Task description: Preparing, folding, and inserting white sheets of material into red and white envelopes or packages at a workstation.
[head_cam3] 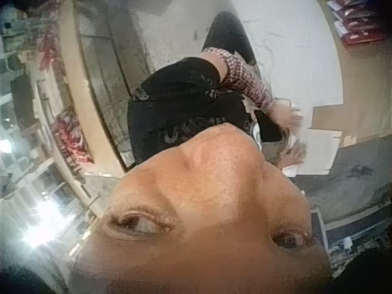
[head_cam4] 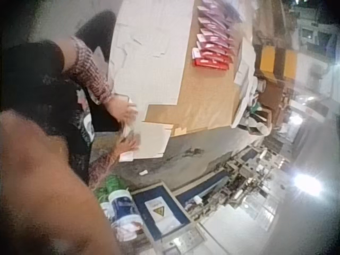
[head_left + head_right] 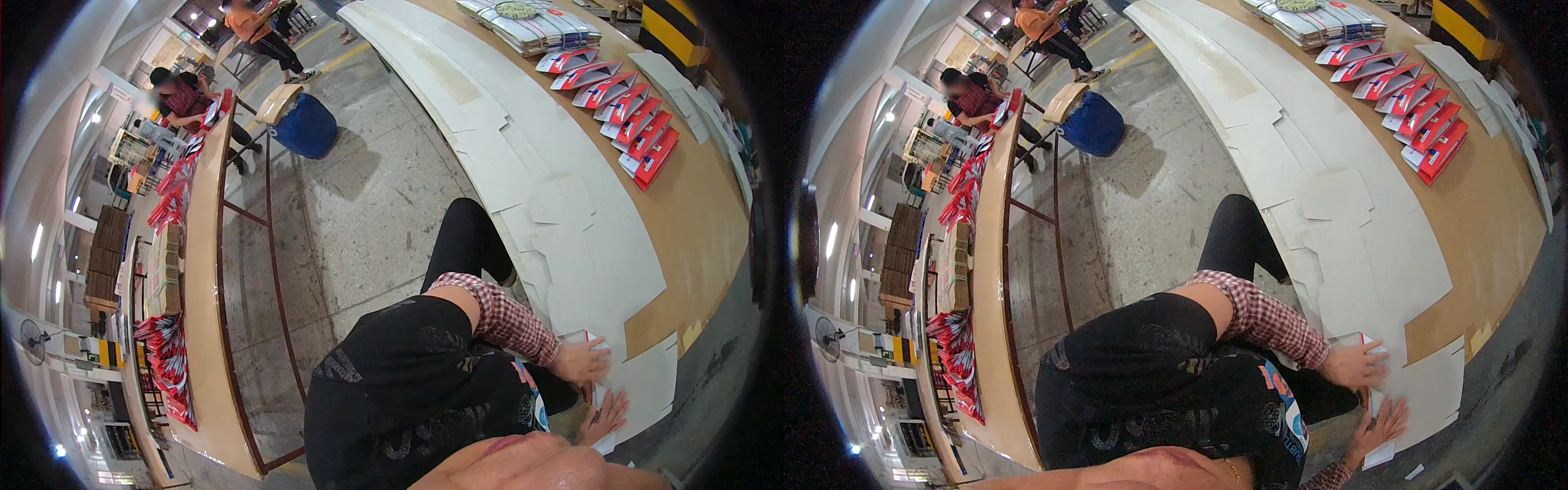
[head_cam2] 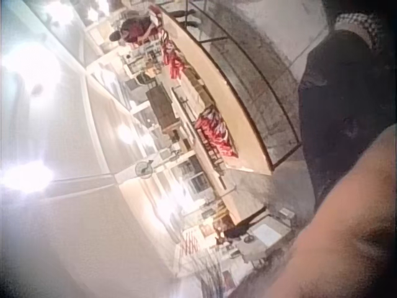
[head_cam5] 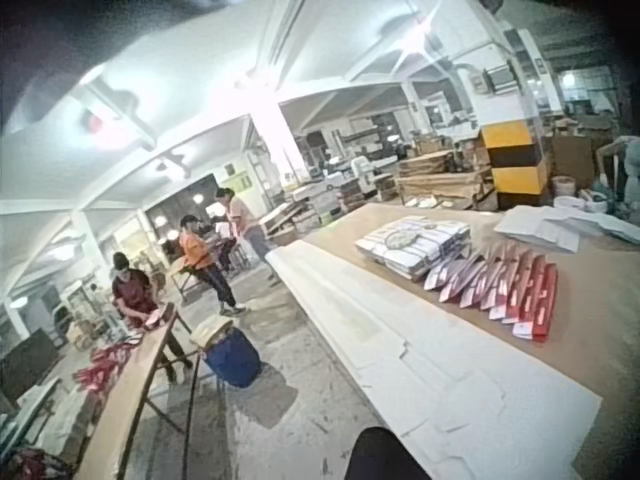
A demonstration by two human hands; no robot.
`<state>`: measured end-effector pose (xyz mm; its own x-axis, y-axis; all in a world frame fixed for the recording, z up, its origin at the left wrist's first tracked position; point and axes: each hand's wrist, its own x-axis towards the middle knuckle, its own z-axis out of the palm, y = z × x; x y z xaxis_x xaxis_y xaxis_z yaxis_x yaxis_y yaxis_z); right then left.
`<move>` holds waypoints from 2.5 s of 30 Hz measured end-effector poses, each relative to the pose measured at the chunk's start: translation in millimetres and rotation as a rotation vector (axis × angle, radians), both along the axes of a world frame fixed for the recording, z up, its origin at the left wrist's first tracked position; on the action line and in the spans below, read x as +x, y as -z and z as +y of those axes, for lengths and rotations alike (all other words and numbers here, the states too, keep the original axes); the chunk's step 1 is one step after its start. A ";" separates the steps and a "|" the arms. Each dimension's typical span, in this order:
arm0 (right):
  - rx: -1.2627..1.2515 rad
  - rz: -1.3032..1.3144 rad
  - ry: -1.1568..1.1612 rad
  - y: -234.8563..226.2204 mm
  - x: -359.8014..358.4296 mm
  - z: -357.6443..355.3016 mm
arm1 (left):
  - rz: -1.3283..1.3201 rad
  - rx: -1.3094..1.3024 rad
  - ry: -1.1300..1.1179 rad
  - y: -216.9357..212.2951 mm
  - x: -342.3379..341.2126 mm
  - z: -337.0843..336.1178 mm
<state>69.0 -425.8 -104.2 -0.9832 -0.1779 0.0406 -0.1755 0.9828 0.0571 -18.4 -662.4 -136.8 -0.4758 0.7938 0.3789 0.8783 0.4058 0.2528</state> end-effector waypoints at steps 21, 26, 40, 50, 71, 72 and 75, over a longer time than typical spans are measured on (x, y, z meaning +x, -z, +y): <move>-0.343 0.099 -0.040 -34.8 -33.1 -25.2 | 0.018 0.203 0.181 -5.7 17.8 12.6; -0.309 0.025 -0.102 -33.9 -28.6 -10.8 | 0.173 -0.259 0.075 -19.7 -2.6 -27.8; -0.581 0.312 0.122 17.2 -19.3 3.0 | -0.582 -0.689 0.627 0.0 -157.0 56.8; -0.167 0.228 0.020 -30.9 -24.5 -48.1 | -1.092 -0.252 -0.071 -89.9 -149.5 -124.5; -0.588 -0.188 -0.338 -39.8 -92.6 -118.2 | -0.195 0.067 -0.457 -66.7 -78.7 -189.5; -0.597 -0.188 -0.343 -35.6 -92.9 -118.6 | -0.190 0.065 -0.459 -61.3 -68.8 -177.9; -0.609 -0.140 -0.379 -30.8 -94.2 -120.2 | -0.634 0.807 -1.012 -49.0 -42.2 -154.0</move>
